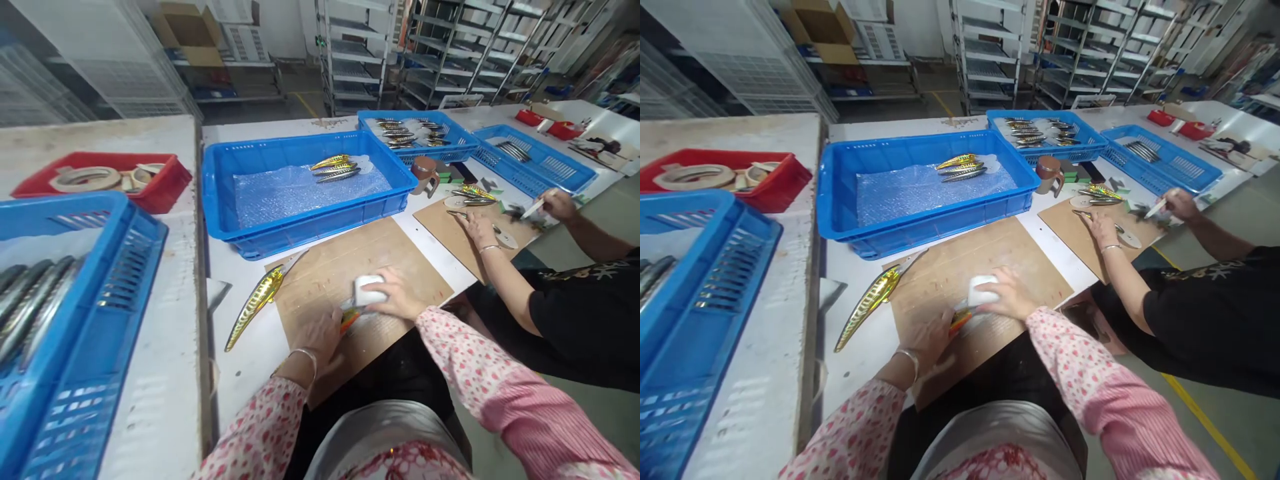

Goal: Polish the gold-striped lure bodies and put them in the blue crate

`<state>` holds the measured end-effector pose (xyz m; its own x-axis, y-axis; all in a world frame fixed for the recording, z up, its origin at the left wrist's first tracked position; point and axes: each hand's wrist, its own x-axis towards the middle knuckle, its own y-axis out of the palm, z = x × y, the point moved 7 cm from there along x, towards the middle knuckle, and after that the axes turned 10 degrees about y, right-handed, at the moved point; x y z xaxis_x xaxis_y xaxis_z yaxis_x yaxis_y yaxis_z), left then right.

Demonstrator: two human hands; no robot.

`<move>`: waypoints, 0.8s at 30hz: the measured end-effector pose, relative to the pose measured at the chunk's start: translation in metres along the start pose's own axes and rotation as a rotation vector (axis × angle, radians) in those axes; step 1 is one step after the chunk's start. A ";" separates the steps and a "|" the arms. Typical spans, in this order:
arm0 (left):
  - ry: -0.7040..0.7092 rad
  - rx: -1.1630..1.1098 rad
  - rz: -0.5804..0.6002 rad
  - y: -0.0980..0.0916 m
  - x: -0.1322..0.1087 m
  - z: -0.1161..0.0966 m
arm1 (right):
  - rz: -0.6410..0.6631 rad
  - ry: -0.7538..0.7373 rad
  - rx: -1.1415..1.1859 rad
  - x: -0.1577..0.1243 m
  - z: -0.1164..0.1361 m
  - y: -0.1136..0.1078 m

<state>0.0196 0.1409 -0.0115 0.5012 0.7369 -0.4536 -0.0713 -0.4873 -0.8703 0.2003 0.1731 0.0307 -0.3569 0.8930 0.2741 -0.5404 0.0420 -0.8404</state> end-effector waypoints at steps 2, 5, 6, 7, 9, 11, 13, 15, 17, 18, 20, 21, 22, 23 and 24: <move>0.021 -0.009 -0.022 0.004 0.002 0.001 | -0.064 0.066 -0.018 -0.008 -0.017 -0.015; 0.026 -0.007 -0.031 0.009 0.005 0.003 | -0.078 0.077 -0.057 -0.006 -0.008 -0.014; 0.022 -0.007 -0.033 0.010 0.005 0.004 | -0.058 0.052 -0.058 -0.001 0.003 -0.008; 0.020 -0.003 -0.039 0.010 0.004 0.004 | -0.015 0.016 -0.054 0.003 0.013 0.000; 0.020 -0.001 -0.043 0.007 0.002 0.003 | 0.051 -0.043 -0.022 0.006 0.022 0.007; 0.025 -0.012 -0.030 0.004 0.000 0.000 | 0.054 -0.041 0.010 0.001 0.011 -0.001; 0.031 -0.027 -0.007 0.002 0.000 -0.002 | 0.000 0.029 0.006 -0.006 -0.009 -0.016; 0.041 -0.034 0.000 0.001 0.001 -0.004 | -0.030 0.078 -0.042 -0.008 -0.016 -0.020; 0.024 -0.039 -0.019 0.002 0.002 -0.002 | -0.012 0.061 -0.098 -0.002 -0.002 -0.007; 0.010 -0.040 -0.049 0.002 0.002 -0.001 | 0.004 0.038 -0.113 0.002 0.010 0.003; -0.008 -0.045 -0.116 0.002 0.001 0.001 | 0.013 -0.005 -0.112 0.011 0.028 0.016; -0.003 -0.058 -0.143 0.003 -0.001 0.001 | -0.008 -0.006 -0.107 0.014 0.031 0.017; 0.008 -0.081 -0.165 0.005 -0.003 0.000 | -0.056 0.017 -0.105 0.014 0.029 0.012; 0.015 -0.115 -0.183 0.007 -0.006 0.000 | -0.122 0.060 -0.106 0.013 0.022 0.002; 0.014 -0.152 -0.209 0.008 -0.009 -0.001 | -0.196 0.113 -0.110 0.009 0.012 -0.010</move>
<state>0.0155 0.1299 -0.0140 0.5031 0.8230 -0.2637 0.1652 -0.3911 -0.9054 0.1933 0.1758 0.0473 -0.1626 0.9073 0.3878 -0.5025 0.2622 -0.8239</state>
